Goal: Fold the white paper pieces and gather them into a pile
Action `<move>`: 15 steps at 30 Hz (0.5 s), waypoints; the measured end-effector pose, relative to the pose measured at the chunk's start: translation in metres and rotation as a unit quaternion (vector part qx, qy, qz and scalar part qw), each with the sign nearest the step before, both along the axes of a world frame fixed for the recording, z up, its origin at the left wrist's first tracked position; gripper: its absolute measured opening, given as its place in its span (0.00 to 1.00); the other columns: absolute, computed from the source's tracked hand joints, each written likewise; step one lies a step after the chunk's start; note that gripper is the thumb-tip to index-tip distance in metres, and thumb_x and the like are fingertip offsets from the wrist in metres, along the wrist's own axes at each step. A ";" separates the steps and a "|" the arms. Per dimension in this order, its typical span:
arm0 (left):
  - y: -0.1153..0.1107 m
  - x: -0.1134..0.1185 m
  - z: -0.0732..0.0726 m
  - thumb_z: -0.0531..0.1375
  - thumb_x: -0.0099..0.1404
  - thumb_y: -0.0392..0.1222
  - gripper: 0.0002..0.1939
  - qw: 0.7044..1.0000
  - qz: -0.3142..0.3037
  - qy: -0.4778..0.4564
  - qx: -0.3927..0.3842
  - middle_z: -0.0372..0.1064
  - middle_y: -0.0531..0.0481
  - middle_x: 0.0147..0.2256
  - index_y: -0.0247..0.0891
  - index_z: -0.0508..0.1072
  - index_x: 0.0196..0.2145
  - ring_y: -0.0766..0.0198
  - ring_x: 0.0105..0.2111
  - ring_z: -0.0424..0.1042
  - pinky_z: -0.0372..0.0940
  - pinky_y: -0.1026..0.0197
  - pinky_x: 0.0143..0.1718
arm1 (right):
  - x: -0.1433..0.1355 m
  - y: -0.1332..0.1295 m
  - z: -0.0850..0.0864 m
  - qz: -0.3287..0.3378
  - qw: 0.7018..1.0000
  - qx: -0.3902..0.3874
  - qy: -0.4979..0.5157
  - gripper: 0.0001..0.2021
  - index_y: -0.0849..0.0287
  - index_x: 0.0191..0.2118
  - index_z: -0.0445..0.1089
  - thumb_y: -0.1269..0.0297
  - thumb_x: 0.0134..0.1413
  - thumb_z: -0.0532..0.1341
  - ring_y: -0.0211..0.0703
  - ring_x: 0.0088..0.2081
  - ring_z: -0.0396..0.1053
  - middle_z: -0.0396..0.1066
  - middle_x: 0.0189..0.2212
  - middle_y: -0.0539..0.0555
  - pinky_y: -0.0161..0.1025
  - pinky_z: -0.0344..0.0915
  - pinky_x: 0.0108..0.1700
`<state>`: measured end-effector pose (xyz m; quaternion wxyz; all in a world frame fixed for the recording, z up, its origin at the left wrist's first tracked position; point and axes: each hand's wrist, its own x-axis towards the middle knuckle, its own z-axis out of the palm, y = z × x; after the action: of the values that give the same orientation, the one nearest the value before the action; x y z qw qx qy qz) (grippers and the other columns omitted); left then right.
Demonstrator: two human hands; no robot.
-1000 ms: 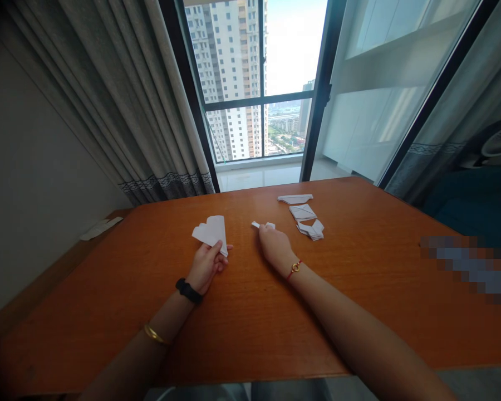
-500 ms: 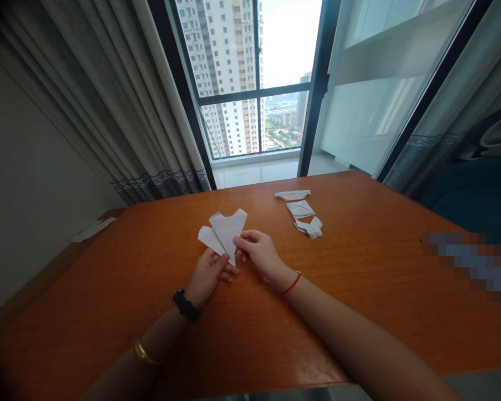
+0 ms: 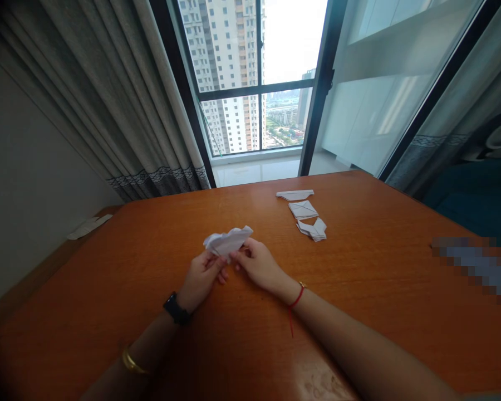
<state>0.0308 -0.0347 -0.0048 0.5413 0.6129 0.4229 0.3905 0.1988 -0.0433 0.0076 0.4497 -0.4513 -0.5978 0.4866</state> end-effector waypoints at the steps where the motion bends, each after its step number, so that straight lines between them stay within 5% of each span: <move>1: 0.003 -0.002 -0.001 0.59 0.60 0.53 0.18 0.999 0.027 0.005 0.023 0.68 0.53 0.24 0.34 0.67 0.39 0.68 0.21 0.68 0.64 0.67 0.21 | -0.001 0.000 -0.001 -0.027 0.999 0.024 -0.033 0.09 0.61 0.33 0.66 0.59 0.54 0.59 0.37 0.25 0.64 0.67 0.23 0.49 0.35 0.58 0.29; 5: 0.010 -0.005 -0.008 0.59 0.61 0.49 0.19 0.997 0.046 0.004 0.057 0.71 0.48 0.34 0.35 0.66 0.44 0.65 0.29 0.71 0.67 0.64 0.28 | -0.004 0.000 -0.009 -0.076 0.982 0.084 -0.150 0.05 0.60 0.31 0.66 0.64 0.55 0.57 0.40 0.30 0.65 0.70 0.28 0.52 0.37 0.60 0.34; 15: 0.007 -0.002 -0.015 0.52 0.66 0.48 0.15 0.989 -0.019 0.099 0.110 0.67 0.49 0.26 0.34 0.69 0.29 0.67 0.25 0.67 0.64 0.64 0.28 | -0.010 -0.003 -0.020 -0.015 0.978 0.131 -0.159 0.05 0.59 0.38 0.65 0.67 0.59 0.54 0.43 0.38 0.67 0.70 0.37 0.55 0.40 0.62 0.42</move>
<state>0.0283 -0.0276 -0.0196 0.4331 0.7125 0.4171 0.3618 0.1888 -0.0463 -0.0119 0.4110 -0.4688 -0.7135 0.3197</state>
